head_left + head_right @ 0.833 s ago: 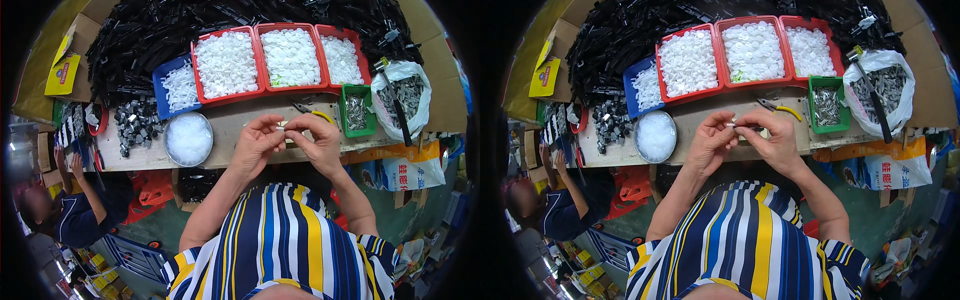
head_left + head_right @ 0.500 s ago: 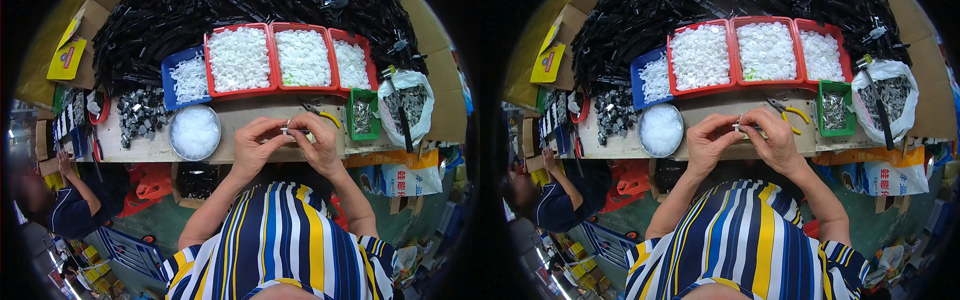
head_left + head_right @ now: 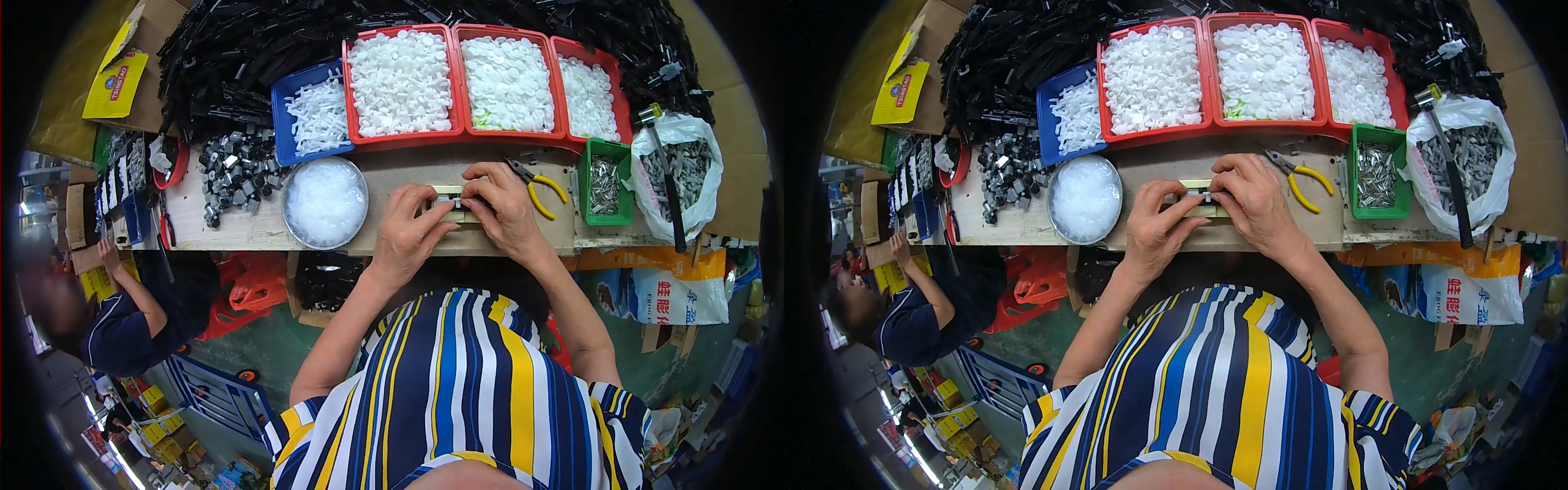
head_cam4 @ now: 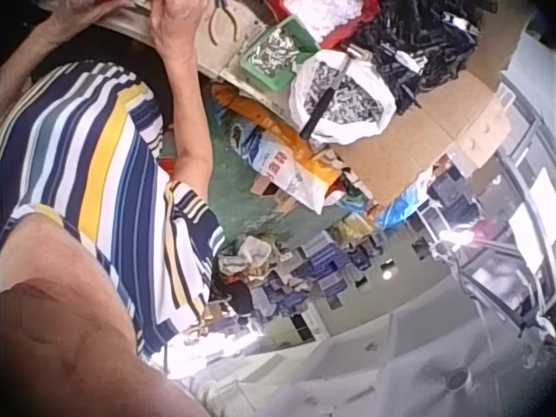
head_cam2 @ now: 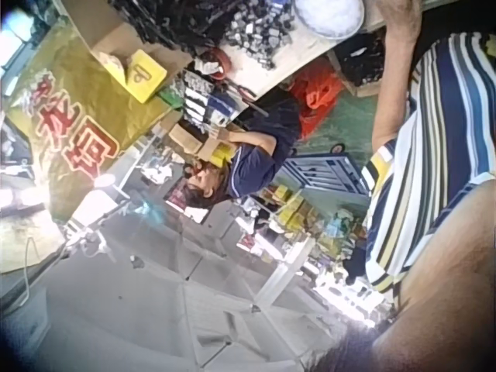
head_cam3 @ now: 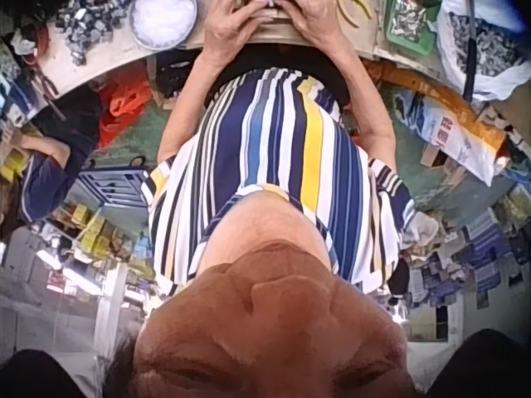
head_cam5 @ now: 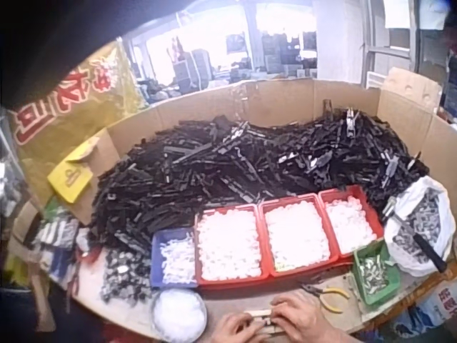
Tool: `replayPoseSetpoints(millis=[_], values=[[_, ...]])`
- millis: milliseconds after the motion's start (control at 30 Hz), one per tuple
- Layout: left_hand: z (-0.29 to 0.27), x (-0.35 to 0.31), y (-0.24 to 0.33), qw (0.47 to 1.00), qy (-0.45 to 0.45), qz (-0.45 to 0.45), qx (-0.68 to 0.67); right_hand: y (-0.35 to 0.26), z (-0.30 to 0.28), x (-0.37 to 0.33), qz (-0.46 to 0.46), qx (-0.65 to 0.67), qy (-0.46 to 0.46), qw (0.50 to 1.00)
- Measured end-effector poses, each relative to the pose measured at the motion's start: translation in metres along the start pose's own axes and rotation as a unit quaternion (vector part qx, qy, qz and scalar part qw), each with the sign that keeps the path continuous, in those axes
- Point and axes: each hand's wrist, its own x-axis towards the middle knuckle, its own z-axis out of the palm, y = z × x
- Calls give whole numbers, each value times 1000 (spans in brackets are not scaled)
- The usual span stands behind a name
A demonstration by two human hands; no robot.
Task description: The person assembles small padlocks by inserting a white plastic component into a black metal lock body and securing it with a metal pin. They use a small hammer to tap the pin into place and pliers to adjust the components. The finished locks are placed into a blue tray on the table.
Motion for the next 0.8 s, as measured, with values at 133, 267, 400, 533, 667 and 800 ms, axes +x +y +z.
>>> replayPoseSetpoints(millis=[133, 267, 400, 533, 667, 800], values=[[0, 0, -3, 1000, -7, 22, 13, 1, 0, -2, -9, -4, -7, 1000], [0, 0, -3, 1000, -10, 26, 9, 2, 0, -2, -11, -9, -11, 1000], [0, 0, -3, 999, -11, 36, 13, -2, -4, 2, -14, -22, -31, 999], [-1, 1, -3, 999, -9, 40, 9, -2, -4, 4, -45, -49, -38, 997], [0, 1, -3, 999, -5, 49, 2, -1, -5, 5, -45, -52, -52, 996], [2, 0, -5, 999, -6, 52, 4, 2, -5, 3, -34, -40, -54, 997]])
